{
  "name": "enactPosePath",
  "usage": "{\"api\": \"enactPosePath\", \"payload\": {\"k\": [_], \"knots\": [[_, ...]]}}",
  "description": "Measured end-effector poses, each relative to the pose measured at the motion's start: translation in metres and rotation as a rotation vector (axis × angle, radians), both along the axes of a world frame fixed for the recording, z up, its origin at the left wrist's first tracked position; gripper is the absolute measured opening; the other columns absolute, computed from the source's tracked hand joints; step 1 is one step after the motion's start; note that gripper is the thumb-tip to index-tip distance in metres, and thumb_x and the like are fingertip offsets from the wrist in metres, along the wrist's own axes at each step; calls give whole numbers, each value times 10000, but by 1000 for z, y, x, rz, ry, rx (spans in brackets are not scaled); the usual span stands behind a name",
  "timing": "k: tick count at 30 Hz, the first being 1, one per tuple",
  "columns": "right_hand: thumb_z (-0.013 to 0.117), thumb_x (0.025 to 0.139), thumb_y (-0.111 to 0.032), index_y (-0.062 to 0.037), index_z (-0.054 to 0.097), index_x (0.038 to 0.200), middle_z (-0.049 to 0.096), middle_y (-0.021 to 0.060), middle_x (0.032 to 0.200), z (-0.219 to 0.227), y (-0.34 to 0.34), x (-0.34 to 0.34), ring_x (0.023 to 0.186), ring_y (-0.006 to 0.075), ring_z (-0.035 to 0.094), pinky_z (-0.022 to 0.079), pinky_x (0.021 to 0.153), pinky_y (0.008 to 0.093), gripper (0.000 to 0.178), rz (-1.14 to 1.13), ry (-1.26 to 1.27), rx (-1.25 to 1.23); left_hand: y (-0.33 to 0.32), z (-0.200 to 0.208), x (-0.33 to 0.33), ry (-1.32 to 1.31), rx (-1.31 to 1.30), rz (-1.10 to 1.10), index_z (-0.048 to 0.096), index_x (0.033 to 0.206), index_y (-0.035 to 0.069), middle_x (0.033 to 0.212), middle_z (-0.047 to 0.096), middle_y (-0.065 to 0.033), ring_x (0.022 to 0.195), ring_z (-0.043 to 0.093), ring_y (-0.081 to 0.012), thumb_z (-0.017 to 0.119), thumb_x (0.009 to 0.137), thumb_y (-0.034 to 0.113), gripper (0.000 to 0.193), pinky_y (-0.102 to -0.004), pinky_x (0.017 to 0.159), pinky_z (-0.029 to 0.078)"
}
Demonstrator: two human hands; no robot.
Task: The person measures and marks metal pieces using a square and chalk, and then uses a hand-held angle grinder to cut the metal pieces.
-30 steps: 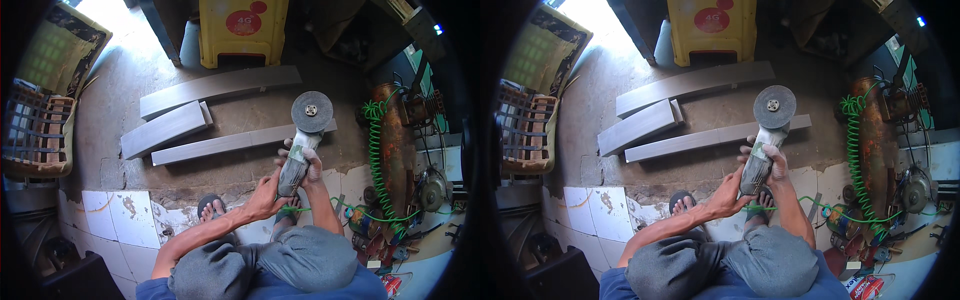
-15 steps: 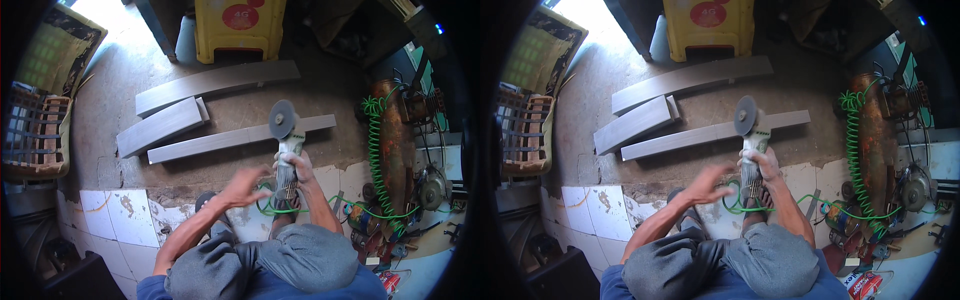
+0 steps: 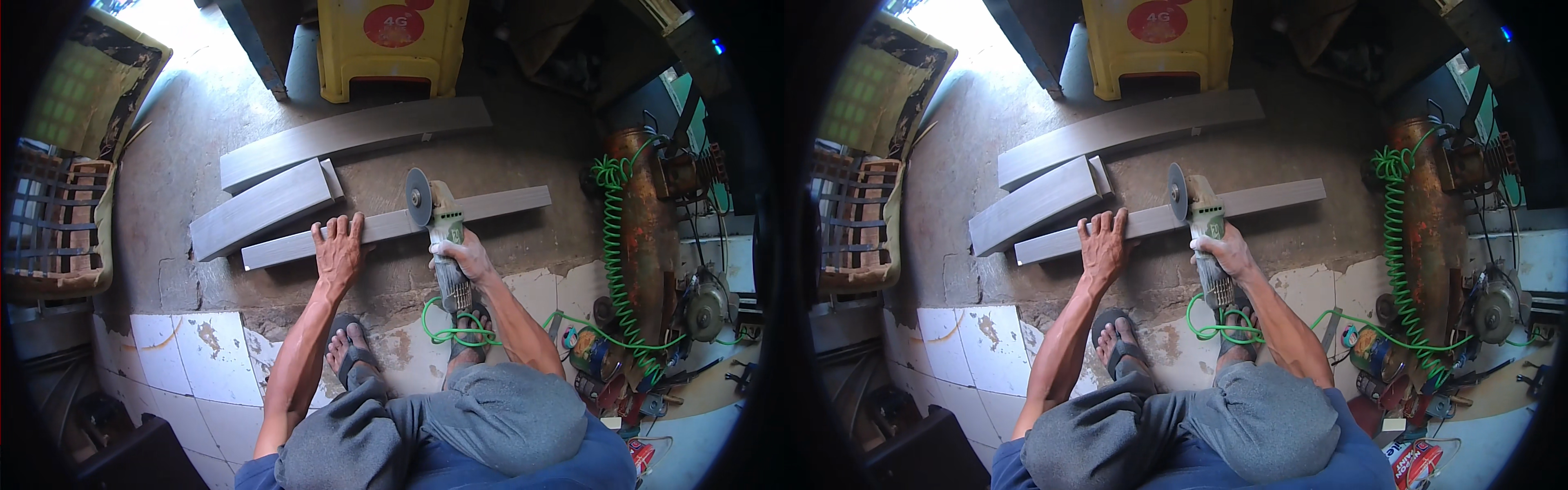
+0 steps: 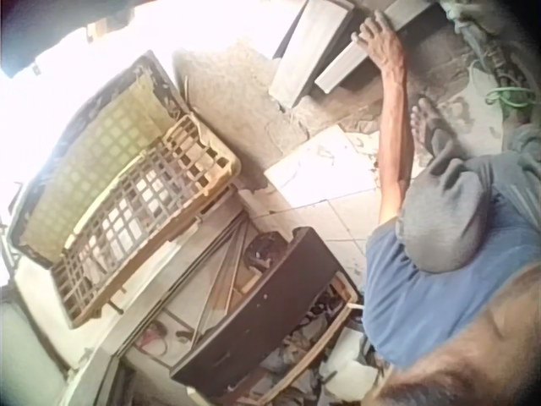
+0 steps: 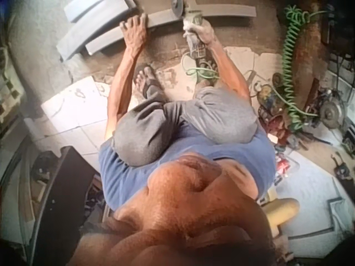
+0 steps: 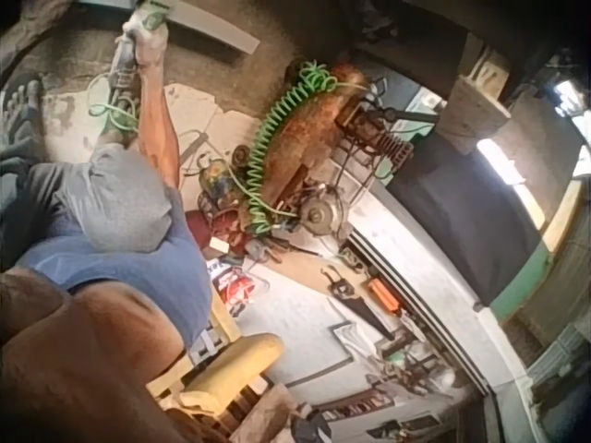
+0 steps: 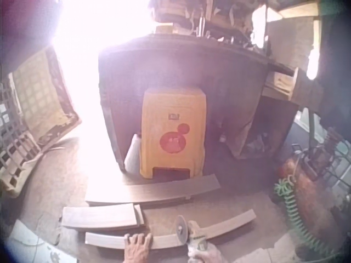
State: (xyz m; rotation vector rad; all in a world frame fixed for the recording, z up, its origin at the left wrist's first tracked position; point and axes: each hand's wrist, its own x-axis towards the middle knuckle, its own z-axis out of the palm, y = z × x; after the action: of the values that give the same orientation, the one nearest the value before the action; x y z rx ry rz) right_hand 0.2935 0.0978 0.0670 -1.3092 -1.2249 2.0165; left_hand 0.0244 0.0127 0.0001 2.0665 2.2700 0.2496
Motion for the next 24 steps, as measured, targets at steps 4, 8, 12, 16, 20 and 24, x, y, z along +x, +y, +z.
{"api": "enactPosePath", "payload": {"k": [4, 8, 12, 16, 20, 24], "knots": [[777, 831, -138, -7, 603, 1093, 652, 66, 884, -5, 2, -1, 679, 182, 714, 589, 615, 321, 341, -3, 3, -14, 1, 0, 0, -2, -13, -1, 498, 1472, 154, 1283, 540, -102, 1296, 485, -296, 758, 892, 466, 709, -593, 1155, 251], [783, 824, -142, -5, 603, 1103, 653, 67, 890, -5, 4, -1, 679, 182, 714, 589, 617, 319, 359, 7, 9, -32, 1, -3, -1, 5, -17, 1, 494, 1475, 156, 1286, 538, -101, 1299, 484, -294, 753, 896, 468, 708, -593, 1159, 244], [790, 819, -147, -6, 609, 1096, 656, 67, 887, -5, 5, -4, 684, 190, 719, 591, 625, 324, 360, 9, -18, -16, 1, -8, -2, 45, -16, 9, 492, 1474, 157, 1285, 537, -102, 1301, 483, -295, 747, 901, 470, 701, -595, 1161, 238], [798, 817, -149, -9, 614, 1089, 659, 69, 886, -5, 6, -4, 690, 198, 725, 598, 634, 331, 357, 9, -41, -3, 1, -8, -1, 43, -9, 4, 493, 1473, 154, 1281, 535, -104, 1302, 482, -298, 742, 906, 468, 695, -597, 1162, 237], [796, 817, -154, -5, 606, 1108, 658, 74, 892, -3, 6, -5, 689, 201, 724, 599, 630, 332, 379, 16, -52, -12, 1, -8, -1, 51, 1, 7, 493, 1472, 152, 1278, 534, -104, 1298, 483, -299, 744, 904, 469, 697, -595, 1162, 237], [789, 821, -178, 9, 591, 1165, 636, 60, 929, 1, 6, -7, 696, 162, 692, 579, 625, 313, 439, 36, -60, -20, 1, -6, -1, 38, -9, 9, 496, 1467, 152, 1277, 534, -105, 1294, 483, -299, 744, 903, 477, 697, -594, 1160, 238]]}}
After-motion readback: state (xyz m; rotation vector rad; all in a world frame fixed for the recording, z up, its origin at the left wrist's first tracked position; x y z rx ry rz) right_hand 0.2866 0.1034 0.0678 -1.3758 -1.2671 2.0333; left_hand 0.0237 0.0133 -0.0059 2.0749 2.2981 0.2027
